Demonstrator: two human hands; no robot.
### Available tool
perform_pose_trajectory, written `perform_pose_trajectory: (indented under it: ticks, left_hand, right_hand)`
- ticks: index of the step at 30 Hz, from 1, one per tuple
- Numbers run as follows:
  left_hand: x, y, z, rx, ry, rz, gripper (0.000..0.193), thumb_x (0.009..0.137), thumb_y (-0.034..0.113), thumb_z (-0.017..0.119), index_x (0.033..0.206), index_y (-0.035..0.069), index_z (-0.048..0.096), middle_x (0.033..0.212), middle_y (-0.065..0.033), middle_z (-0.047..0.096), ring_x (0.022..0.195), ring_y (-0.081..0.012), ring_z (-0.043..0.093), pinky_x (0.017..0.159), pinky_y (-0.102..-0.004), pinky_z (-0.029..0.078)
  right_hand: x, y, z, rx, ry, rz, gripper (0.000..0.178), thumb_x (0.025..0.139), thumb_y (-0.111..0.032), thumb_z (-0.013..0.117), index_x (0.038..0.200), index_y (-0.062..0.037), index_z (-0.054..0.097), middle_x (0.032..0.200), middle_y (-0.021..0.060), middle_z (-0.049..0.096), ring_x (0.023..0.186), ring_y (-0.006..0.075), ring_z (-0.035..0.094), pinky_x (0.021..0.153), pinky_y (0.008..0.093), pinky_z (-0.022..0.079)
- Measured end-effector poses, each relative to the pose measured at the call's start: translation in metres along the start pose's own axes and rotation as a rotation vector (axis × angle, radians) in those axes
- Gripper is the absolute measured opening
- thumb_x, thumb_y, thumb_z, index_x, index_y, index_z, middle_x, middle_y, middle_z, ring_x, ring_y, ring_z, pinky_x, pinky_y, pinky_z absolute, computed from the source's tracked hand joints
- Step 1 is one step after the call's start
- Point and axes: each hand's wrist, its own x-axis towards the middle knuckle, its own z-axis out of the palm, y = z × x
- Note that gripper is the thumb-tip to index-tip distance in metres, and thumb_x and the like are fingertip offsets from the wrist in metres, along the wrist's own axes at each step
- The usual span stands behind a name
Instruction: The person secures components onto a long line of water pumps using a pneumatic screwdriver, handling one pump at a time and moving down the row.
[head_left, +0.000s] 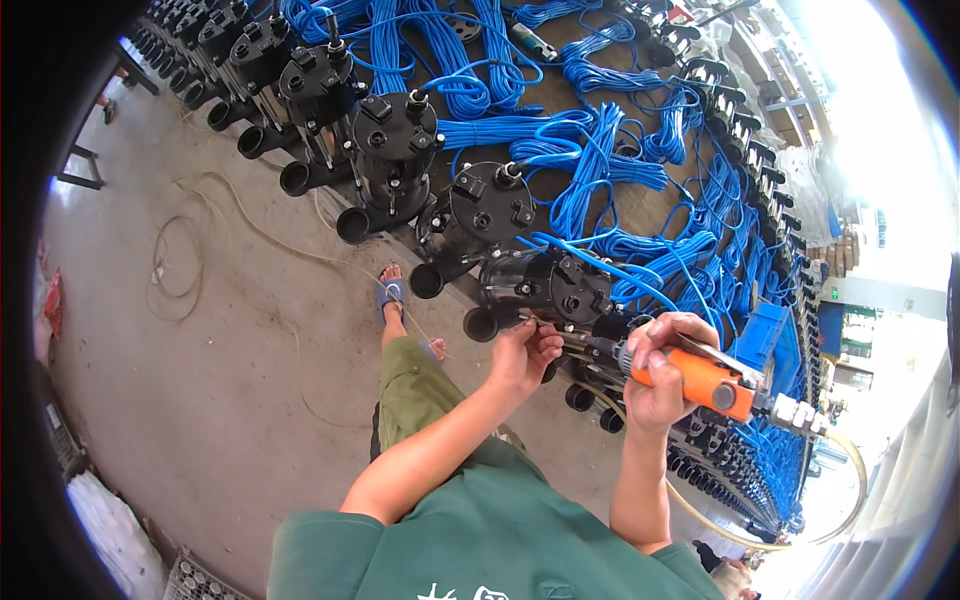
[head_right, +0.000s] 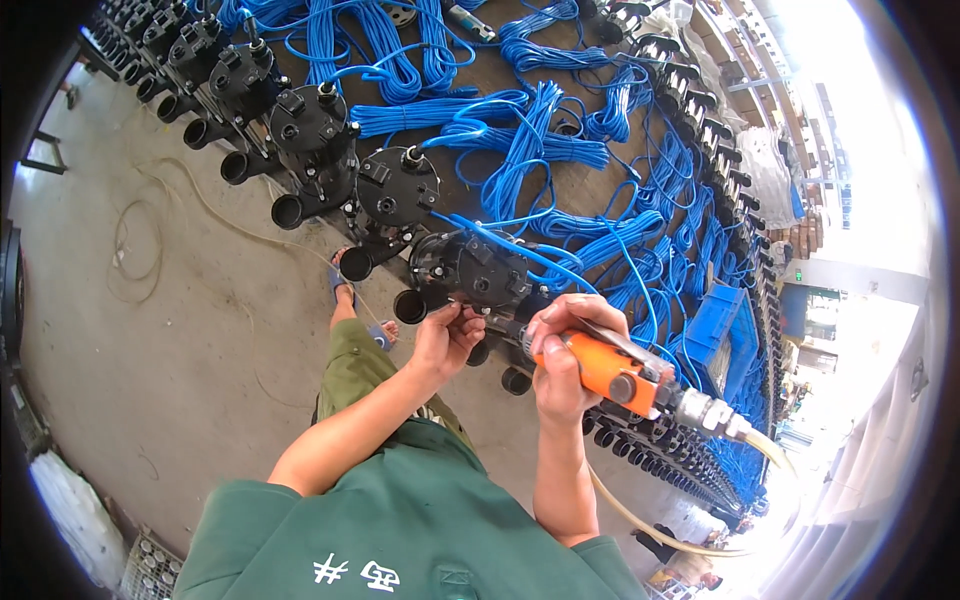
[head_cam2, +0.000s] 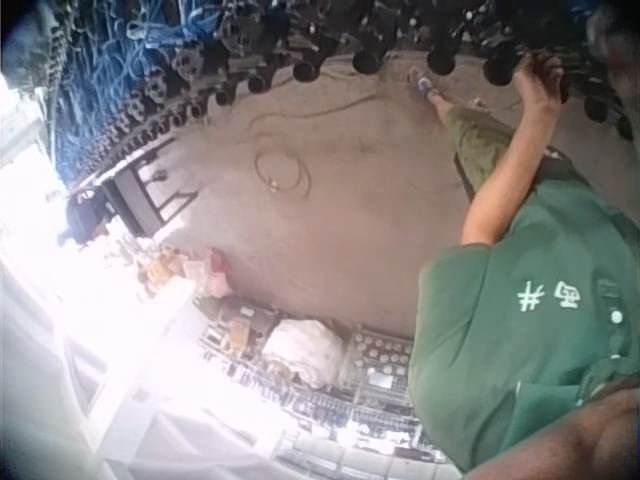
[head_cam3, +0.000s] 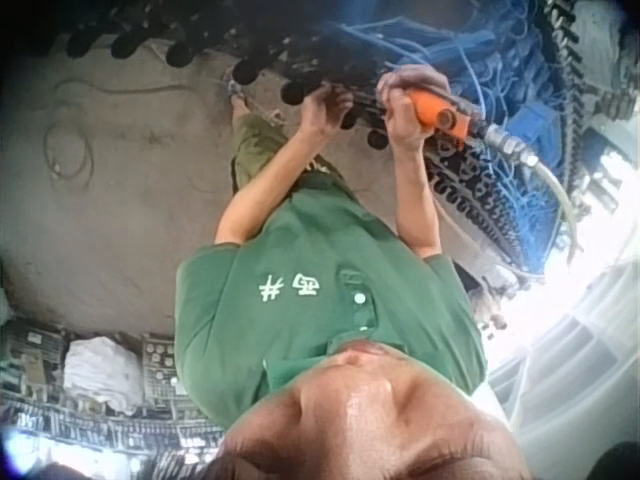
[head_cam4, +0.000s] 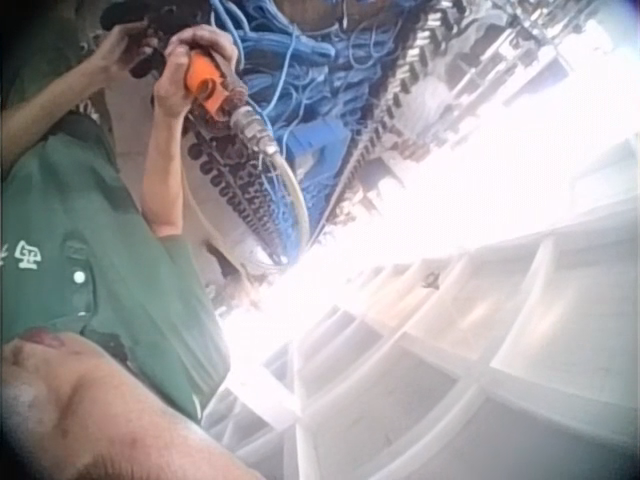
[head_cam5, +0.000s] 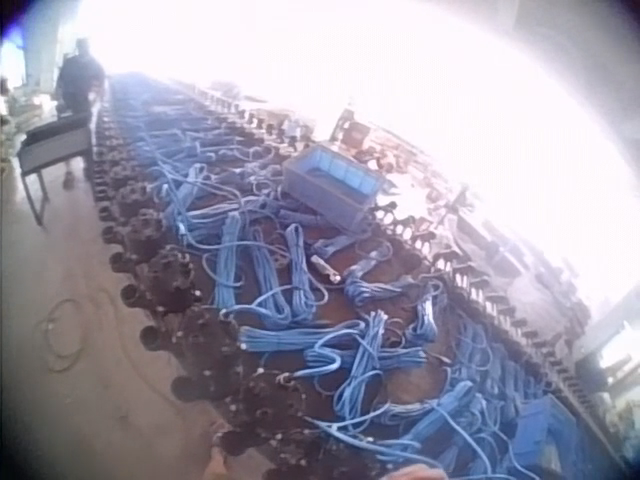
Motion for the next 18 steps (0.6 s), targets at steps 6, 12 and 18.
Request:
perform_pose_trajectory:
  ticks: [6, 12, 18]
  left_hand:
    - [0.003, 0.000, -0.003, 0.027, 0.021, 0.045, 0.022, 0.103, 0.017, 0.047, 0.097, 0.001, 0.061, 0.085, -0.0106, 0.067, 0.078, -0.0251, 0.070, 0.067, -0.0355, 0.058]
    - [0.001, -0.001, 0.004, 0.010, 0.005, 0.058, 0.023, 0.103, 0.018, 0.046, 0.097, 0.002, 0.061, 0.084, -0.0102, 0.068, 0.077, -0.0252, 0.070, 0.065, -0.0354, 0.058]
    - [-0.026, 0.027, 0.020, 0.541, 0.083, 0.044, 0.019, 0.101, 0.021, 0.052, 0.102, 0.003, 0.059, 0.084, -0.0099, 0.067, 0.072, -0.0243, 0.068, 0.060, -0.0335, 0.054]
  right_hand:
    - [-0.004, 0.012, 0.001, -0.020, -0.016, 0.045, 0.035, 0.080, 0.001, 0.060, 0.114, 0.0010, 0.054, 0.094, 0.0145, 0.059, 0.061, 0.0130, 0.055, 0.061, 0.0284, 0.051]
    - [-0.002, 0.022, -0.005, 0.019, -0.060, 0.050, 0.026, 0.083, 0.003, 0.058, 0.107, -0.0007, 0.052, 0.091, 0.0129, 0.058, 0.064, 0.0140, 0.055, 0.061, 0.0280, 0.051]
    - [-0.001, 0.026, -0.006, 0.029, -0.060, 0.149, 0.027, 0.084, 0.005, 0.059, 0.110, 0.0003, 0.053, 0.096, 0.0140, 0.063, 0.070, 0.0151, 0.060, 0.064, 0.0271, 0.052]
